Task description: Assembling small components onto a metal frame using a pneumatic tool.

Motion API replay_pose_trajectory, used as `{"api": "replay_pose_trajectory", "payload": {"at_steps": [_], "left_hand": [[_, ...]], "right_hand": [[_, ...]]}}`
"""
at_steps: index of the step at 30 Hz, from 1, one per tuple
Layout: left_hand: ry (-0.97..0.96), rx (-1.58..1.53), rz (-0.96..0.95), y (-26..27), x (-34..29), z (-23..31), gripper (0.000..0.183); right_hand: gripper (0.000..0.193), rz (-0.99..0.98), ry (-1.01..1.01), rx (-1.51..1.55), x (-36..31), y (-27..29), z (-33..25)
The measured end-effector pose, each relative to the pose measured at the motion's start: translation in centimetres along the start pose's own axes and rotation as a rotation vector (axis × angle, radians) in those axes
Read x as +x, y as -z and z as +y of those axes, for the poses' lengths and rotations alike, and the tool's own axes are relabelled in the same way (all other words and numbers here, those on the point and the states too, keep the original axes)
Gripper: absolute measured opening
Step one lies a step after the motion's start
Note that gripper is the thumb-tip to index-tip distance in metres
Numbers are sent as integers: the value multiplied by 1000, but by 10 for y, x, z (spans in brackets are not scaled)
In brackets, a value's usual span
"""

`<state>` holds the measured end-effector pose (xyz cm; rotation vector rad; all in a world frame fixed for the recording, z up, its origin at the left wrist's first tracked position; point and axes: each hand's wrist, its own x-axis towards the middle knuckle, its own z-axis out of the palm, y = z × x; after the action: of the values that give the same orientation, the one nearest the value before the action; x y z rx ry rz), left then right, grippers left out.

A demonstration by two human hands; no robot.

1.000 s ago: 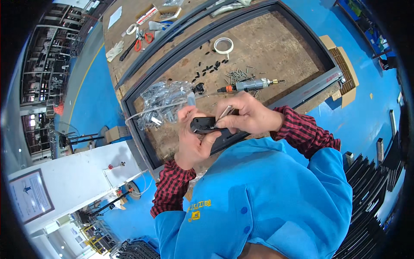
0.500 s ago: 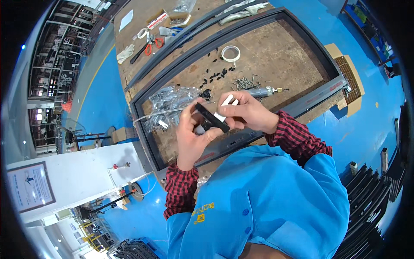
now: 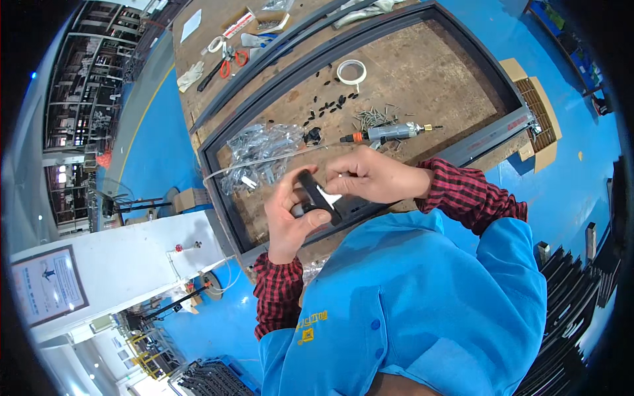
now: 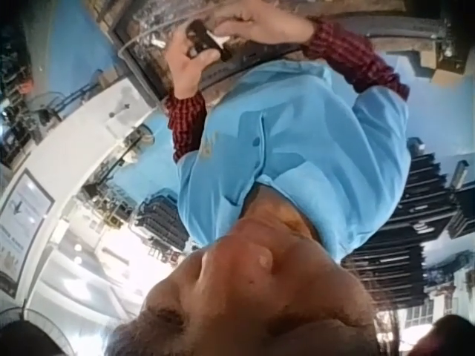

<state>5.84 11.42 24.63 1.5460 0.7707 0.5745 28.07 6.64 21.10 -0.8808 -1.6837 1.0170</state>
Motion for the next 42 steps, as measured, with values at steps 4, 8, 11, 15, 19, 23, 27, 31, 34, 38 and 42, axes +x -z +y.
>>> {"api": "replay_pose_trajectory", "payload": {"at_steps": [4, 8, 11, 15, 19, 23, 27, 31, 34, 38, 42], "left_hand": [[67, 63, -3, -5, -5, -1, 79], [-36, -84, 141, -17, -5, -8, 81], [-75, -80, 136, -19, -1, -17, 82], [-110, -149, 132, -28, 0, -29, 82], [-126, -360, 168, -33, -2, -34, 79], [-273, -443, 187, -30, -1, -32, 74], [-350, -420, 153, -39, 4, -35, 70], [-394, -275, 85, -40, 3, -30, 67], [-419, -139, 33, -36, 1, -24, 65], [-174, -328, -45, -31, -3, -22, 63], [-19, -387, -33, -37, -22, -45, 64]], "right_hand": [[8, 58, 82, -56, 5, 0, -7], [16, 67, 54, -153, 13, 2, -11], [17, 43, 63, -229, 14, 5, -13], [16, 16, 74, -250, 16, 15, -27], [16, -18, 114, -87, 23, 26, -44], [19, -24, -56, 515, 3, 44, -38], [16, -116, -318, 550, -9, 33, -32], [17, -202, -463, 633, -14, 17, -12], [19, -261, -519, 704, -18, 10, -5], [15, -179, -498, 378, -23, 4, -8], [15, -200, -256, -51, -23, 22, -15]]}}
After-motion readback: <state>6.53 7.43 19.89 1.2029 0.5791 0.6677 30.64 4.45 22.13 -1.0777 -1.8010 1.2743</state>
